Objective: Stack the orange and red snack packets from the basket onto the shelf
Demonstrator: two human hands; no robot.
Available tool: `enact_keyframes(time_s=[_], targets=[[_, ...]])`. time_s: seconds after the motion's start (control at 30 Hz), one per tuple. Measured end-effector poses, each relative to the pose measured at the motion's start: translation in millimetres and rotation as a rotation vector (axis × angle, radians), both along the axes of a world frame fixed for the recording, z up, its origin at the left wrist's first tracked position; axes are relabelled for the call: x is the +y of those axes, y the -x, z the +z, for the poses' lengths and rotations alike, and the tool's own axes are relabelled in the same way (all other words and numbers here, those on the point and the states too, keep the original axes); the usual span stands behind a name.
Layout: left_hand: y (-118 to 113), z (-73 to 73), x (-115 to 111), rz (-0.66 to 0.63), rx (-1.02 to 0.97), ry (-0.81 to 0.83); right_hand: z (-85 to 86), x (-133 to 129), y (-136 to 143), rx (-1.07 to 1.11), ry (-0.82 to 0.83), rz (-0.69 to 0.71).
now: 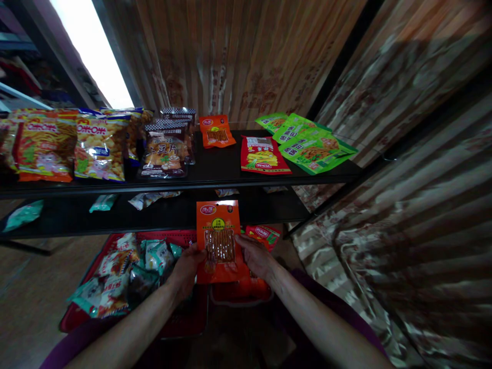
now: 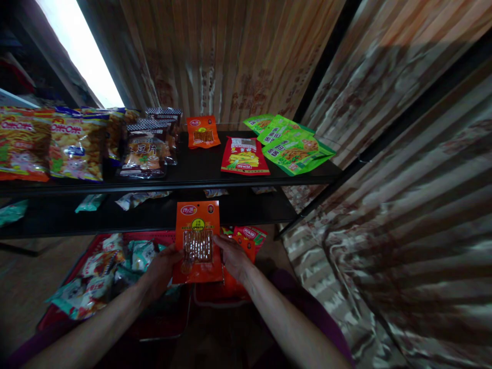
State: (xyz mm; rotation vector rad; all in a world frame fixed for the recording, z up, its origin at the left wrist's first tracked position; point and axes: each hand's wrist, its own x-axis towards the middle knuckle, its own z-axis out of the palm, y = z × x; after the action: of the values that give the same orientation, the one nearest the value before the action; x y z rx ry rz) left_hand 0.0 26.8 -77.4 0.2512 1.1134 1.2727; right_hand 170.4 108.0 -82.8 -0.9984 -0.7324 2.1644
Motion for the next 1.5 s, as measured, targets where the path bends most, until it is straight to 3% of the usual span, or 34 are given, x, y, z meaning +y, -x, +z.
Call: enact_keyframes(time_s=[0.43,0.5,0.6,0.67,0.73,0.83,0.9,1.0,1.1,1.2,1.3,1.4,1.5], targets=[[2.1,-8.7,0.4,-0.068,0.036,-0.007,-3.5,-1.8,-3.9,-0.021,-0.014,0.002],[0.5,-6.4,2.0,-0.076,0.110,-0.021,-4.2,-1.1,-5.6,-0.047,-0.015,-0.031],[0.2,-3.9,6.1,0.034,0.423,-0.038,-8.2,-0.7,-9.1,-0.110,-0.045,-0.100],[-0.7,-1.3,8.4,0.104,0.637,-0.043,-11.0,-1.4,-11.9,-0.191,-0.141,-0.160],[-4.7,4.4,8.7,0.062,0.683,-0.054,-11.0,-3.0,-13.6,-0.311,-0.312,-0.197],[-17.1,18.3,4.9,-0.088,0.421,-0.110,-4.4,-8.5,-11.3,-0.496,-0.608,-0.143],[-26.3,26.2,1.6,-0.109,0.220,-0.140,1.9,-15.5,-6.4,-0.553,-0.772,-0.082],[-34.3,27.9,0.0,-0.050,0.070,-0.100,8.0,-29.5,1.8,-0.543,-1.000,0.046],[-32.1,18.8,4.4,0.040,0.030,-0.081,9.1,-41.2,6.0,-0.553,-1.138,0.186],[-23.7,10.8,10.4,0.068,-0.011,-0.079,10.8,-42.6,4.5,-0.539,-1.125,0.209],[-15.7,12.5,11.9,0.047,-0.135,-0.043,16.1,-31.6,-1.0,-0.501,-1.040,0.045],[-11.3,19.1,8.3,0.002,-0.223,0.011,20.3,-14.4,-8.3,-0.502,-0.836,-0.165],[-10.1,21.3,3.7,-0.038,-0.245,0.057,18.2,-0.6,-13.5,-0.430,-0.550,-0.146]])
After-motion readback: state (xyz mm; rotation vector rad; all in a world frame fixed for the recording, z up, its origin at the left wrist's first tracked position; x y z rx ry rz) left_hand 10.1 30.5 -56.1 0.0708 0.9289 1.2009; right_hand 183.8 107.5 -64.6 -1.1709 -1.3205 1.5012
